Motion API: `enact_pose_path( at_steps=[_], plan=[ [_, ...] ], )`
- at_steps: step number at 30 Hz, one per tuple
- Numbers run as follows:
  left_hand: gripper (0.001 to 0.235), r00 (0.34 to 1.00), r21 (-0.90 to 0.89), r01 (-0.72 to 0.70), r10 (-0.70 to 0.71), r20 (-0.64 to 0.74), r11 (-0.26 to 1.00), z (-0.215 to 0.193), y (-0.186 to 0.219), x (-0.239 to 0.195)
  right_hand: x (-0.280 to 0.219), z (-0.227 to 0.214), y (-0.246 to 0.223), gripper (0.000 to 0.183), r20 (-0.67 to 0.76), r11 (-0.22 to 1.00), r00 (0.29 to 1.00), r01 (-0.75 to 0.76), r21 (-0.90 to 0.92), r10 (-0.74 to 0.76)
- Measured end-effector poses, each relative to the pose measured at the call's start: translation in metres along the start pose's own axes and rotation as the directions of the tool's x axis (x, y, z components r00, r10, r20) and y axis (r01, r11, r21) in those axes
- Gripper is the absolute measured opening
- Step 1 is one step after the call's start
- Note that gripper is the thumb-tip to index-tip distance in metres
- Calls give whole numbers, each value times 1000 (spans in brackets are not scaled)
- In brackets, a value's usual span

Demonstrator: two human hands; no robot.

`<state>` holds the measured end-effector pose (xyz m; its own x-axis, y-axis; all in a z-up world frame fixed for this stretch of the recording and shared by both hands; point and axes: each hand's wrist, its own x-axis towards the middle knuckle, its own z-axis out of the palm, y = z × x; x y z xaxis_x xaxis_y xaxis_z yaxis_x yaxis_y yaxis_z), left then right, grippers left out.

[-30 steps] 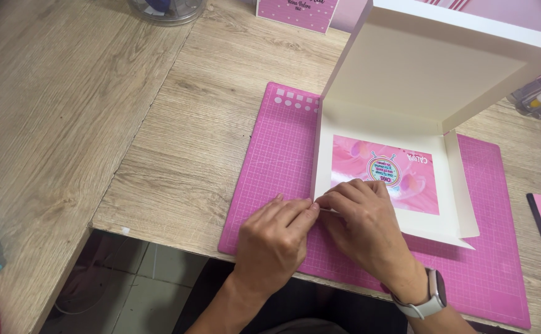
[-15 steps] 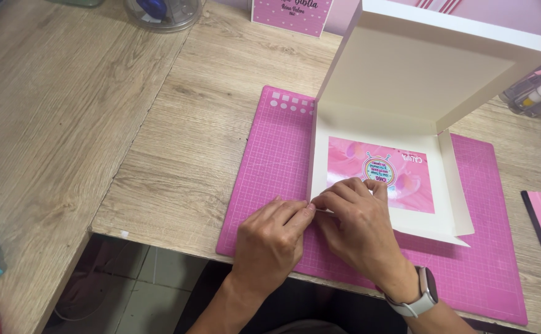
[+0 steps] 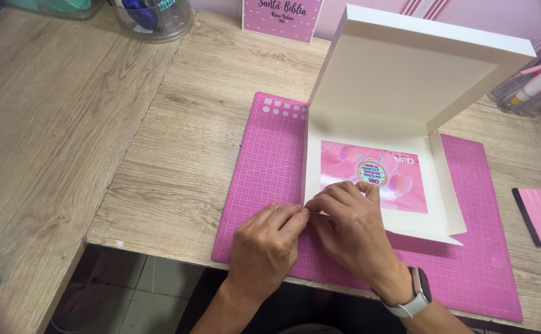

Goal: Assembling a white cardboard box by applying glue to the flaps and folding them into place.

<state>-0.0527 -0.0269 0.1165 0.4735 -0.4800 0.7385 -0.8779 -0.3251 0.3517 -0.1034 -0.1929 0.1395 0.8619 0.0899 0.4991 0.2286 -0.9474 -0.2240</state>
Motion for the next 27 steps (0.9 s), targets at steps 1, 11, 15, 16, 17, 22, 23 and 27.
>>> enact_pose_path(
  at_steps=[1,11,15,16,17,22,23,27],
  plan=[
    [22,1000,4,2,-2,4,1000,0,0,-1,0,-1,-1,11,-9,1000,1000,-5,7,5],
    [23,1000,-8,1,-1,19,1000,4,-2,-4,2,-4,-5,13,-18,999,999,-36,29,36],
    [22,1000,4,-3,3,20,1000,6,-3,-6,2,-3,-4,11,-29,998,999,-28,53,30],
    [22,1000,10,-7,7,15,1000,5,-3,-6,2,-3,-4,11,-28,998,999,-28,53,30],
    [22,1000,9,-10,10,15,1000,5,-3,-5,2,-3,-5,11,-30,998,999,-29,52,31],
    [24,1000,10,-10,10,21,1000,6,-3,-7,3,-6,-6,12,-14,996,999,-48,81,50],
    [24,1000,8,-12,12,22,1000,7,-3,-7,3,-5,-6,12,-16,996,999,-50,80,51],
    [25,1000,26,-13,13,19,1000,7,-3,-8,3,-4,-4,12,-14,995,998,-55,81,56]
  ],
)
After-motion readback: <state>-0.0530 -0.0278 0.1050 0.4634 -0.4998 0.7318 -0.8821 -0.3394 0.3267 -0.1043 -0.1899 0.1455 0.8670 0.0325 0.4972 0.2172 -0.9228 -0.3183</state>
